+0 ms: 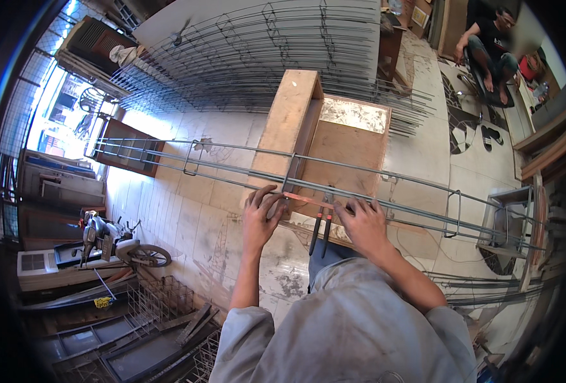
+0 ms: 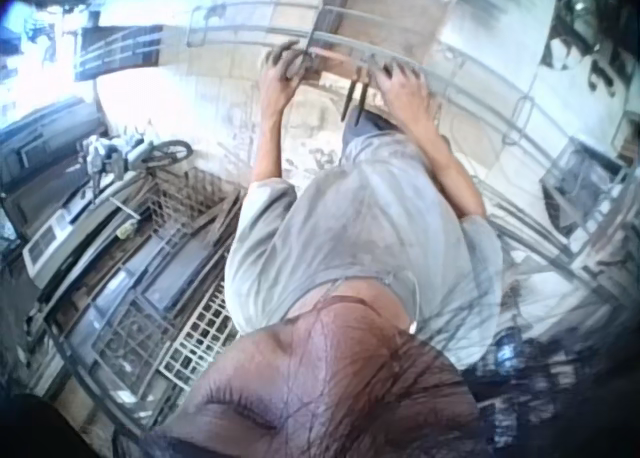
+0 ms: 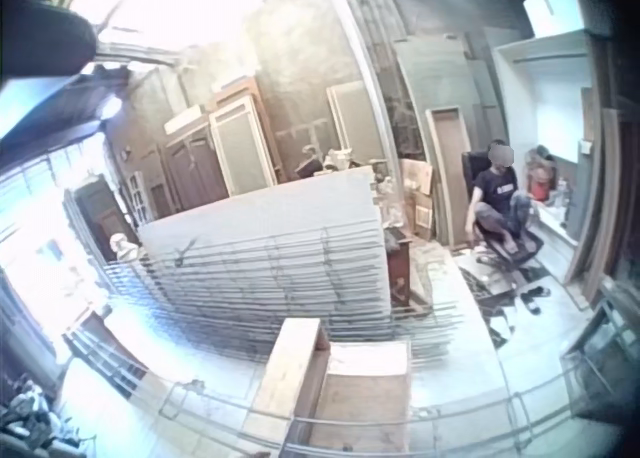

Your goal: The person assembles a metal cage structure by hand and using pliers. The person positions metal rods against a wooden frame, threads thin wire around the intersections, and twists the wire tight with pliers to secure the joints.

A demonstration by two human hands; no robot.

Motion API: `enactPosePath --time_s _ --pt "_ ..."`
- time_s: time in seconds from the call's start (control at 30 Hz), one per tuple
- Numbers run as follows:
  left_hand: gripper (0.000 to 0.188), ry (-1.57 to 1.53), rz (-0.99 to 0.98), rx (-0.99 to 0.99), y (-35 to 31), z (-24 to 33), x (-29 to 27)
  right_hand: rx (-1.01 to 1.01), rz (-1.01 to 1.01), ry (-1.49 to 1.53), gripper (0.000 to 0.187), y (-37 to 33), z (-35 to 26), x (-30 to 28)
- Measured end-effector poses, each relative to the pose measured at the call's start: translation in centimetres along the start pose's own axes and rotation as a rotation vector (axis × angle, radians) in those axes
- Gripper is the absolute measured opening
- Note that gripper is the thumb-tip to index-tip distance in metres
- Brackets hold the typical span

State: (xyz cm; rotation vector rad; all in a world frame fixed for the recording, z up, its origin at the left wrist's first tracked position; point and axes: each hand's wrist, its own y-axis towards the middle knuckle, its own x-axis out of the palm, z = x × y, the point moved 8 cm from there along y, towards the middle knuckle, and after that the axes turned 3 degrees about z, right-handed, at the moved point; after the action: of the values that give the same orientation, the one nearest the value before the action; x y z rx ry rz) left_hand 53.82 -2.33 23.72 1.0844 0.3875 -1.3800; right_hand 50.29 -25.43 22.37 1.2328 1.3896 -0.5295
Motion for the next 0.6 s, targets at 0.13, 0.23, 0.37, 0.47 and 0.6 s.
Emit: enactPosePath --time_s 0.13,0.23,0.37,0.47,0.6 --pt "0.036 0.048 -0.08 0.053 1.1 0.3 0.8 -0.033 -0.008 -0.007 0.037 0.6 1.0 0.7" --pt "0.036 0.086 -0.145 0.094 1.2 -0.1 1.6 -0.034 -0.108 0.04 0.037 0.3 1.2 1.2" --pt "0.035 0.161 -0.21 0.176 1.6 0.7 2.3 -0.012 -0.097 0.058 0.032 0.4 0.6 1.9" --pt "0.036 0.18 -0.344 0.226 2.6 1.4 3.0 -0.021 -0.014 0.031 0.031 0.3 0.7 2.0" --pt "0.03 0.209 -0.419 0.323 3.6 1.8 3.4 -0.015 0.0 -0.016 0.031 0.0 0.3 1.6"
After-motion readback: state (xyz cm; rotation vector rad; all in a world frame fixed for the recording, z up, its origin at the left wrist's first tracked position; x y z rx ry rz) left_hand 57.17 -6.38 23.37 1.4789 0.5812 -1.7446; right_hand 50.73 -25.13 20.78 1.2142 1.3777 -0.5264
